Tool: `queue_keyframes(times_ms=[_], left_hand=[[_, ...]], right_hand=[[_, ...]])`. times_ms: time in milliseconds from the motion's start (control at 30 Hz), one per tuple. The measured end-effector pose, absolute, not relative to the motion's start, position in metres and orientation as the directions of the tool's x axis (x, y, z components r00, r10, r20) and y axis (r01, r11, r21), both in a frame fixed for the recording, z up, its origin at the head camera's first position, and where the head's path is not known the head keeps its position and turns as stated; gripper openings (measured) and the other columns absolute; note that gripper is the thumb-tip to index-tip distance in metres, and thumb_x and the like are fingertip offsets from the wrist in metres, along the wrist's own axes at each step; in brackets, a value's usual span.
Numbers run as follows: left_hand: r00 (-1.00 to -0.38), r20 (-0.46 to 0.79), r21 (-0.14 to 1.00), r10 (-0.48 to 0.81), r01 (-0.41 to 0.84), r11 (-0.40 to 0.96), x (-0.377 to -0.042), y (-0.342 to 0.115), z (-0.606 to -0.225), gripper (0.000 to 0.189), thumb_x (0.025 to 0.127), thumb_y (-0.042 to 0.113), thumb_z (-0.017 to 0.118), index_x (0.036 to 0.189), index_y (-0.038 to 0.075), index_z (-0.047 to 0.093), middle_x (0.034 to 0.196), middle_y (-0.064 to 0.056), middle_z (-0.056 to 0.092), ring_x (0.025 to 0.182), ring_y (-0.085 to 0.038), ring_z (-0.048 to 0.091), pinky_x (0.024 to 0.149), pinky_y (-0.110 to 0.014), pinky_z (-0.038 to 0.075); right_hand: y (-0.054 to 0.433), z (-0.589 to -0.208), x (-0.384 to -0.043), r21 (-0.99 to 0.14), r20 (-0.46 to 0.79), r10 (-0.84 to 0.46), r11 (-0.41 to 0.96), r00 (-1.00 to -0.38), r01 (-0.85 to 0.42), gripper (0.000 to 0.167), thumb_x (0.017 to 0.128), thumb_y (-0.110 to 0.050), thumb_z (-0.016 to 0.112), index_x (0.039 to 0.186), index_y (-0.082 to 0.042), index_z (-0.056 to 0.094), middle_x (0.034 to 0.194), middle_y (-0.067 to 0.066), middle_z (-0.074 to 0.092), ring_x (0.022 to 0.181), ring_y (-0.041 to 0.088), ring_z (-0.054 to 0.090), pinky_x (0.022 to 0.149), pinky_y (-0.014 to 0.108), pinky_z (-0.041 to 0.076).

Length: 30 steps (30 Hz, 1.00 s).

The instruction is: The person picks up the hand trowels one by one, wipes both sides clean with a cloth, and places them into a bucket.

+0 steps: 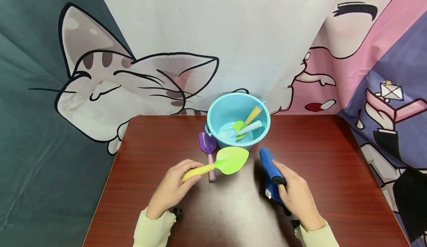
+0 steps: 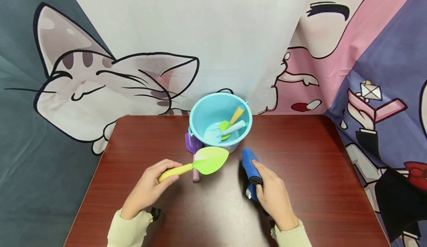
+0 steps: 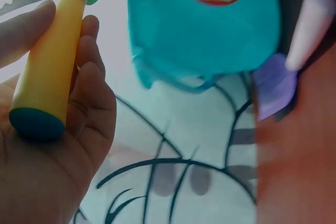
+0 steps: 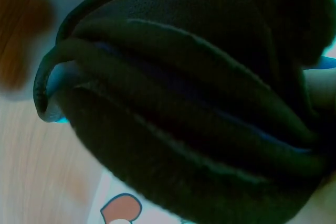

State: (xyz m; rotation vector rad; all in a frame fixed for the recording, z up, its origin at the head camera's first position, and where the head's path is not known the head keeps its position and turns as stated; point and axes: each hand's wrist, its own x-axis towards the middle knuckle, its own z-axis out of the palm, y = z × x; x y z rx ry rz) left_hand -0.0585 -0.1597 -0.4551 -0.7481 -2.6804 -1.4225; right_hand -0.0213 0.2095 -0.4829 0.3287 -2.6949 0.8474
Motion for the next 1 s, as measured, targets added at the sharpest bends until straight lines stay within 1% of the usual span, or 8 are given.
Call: queue_keyframes(times_ms=[133,300,533,700,900,1000], left_hand=[[-0.876,0.277,0.757,0.394,0.452,0.472,-0.071,-0.165,-0.44,0.03,0.095,0.017,0.072,0.124,0.024,0.067,0.114,0.016,0.063,0.085,-0.008,0.055,0.073,-0.027,0.047],[-0.881,0.298,0.715,0.368,0.462,0.525,-0.09,-0.168,-0.421,0.029,0.094,0.02,0.072,0.123,0.023,0.068,0.11,0.015,0.063,0.085,-0.009,0.054,0.074,-0.028,0.045],[-0.895,0.291,0.656,0.337,0.443,0.611,-0.123,-0.157,-0.403,0.029,0.094,0.02,0.072,0.122,0.013,0.068,0.104,0.004,0.065,0.082,-0.014,0.053,0.073,-0.033,0.045],[-0.888,0.284,0.594,0.361,0.459,0.66,-0.145,-0.145,-0.399,0.026,0.094,0.019,0.072,0.118,0.01,0.069,0.099,0.0,0.065,0.081,-0.018,0.053,0.074,-0.036,0.044],[-0.888,0.276,0.549,0.367,0.459,0.699,-0.165,-0.133,-0.4,0.028,0.091,0.017,0.075,0.116,0.006,0.071,0.102,-0.004,0.068,0.087,-0.022,0.057,0.08,-0.038,0.047],[-0.886,0.274,0.527,0.373,0.463,0.713,-0.172,-0.127,-0.399,0.027,0.09,0.016,0.076,0.114,0.004,0.072,0.099,-0.006,0.068,0.085,-0.023,0.058,0.078,-0.038,0.047]], right_hand=[[0.211,-0.482,-0.022,-0.518,0.347,-0.125,0.801,-0.93,-0.301,0.063,0.076,0.012,0.064,0.137,-0.006,0.061,0.128,0.02,0.065,0.109,0.038,0.066,0.083,0.054,0.053],[0.211,-0.483,-0.021,-0.522,0.341,-0.119,0.801,-0.933,-0.293,0.064,0.075,0.012,0.064,0.137,-0.006,0.061,0.128,0.02,0.065,0.108,0.038,0.066,0.082,0.055,0.053],[0.212,-0.485,-0.02,-0.518,0.341,-0.114,0.805,-0.933,-0.288,0.064,0.075,0.012,0.064,0.136,-0.006,0.061,0.127,0.02,0.065,0.109,0.038,0.066,0.084,0.054,0.052],[0.212,-0.486,-0.021,-0.52,0.338,-0.112,0.806,-0.935,-0.284,0.065,0.074,0.013,0.062,0.136,-0.006,0.061,0.127,0.02,0.065,0.109,0.038,0.066,0.084,0.054,0.052],[0.214,-0.487,-0.02,-0.519,0.343,-0.109,0.806,-0.933,-0.285,0.065,0.075,0.013,0.063,0.136,-0.006,0.061,0.127,0.019,0.065,0.109,0.037,0.066,0.084,0.054,0.052],[0.214,-0.487,-0.021,-0.516,0.345,-0.11,0.807,-0.932,-0.286,0.064,0.075,0.013,0.063,0.136,-0.006,0.061,0.127,0.019,0.065,0.109,0.037,0.066,0.083,0.053,0.052]])
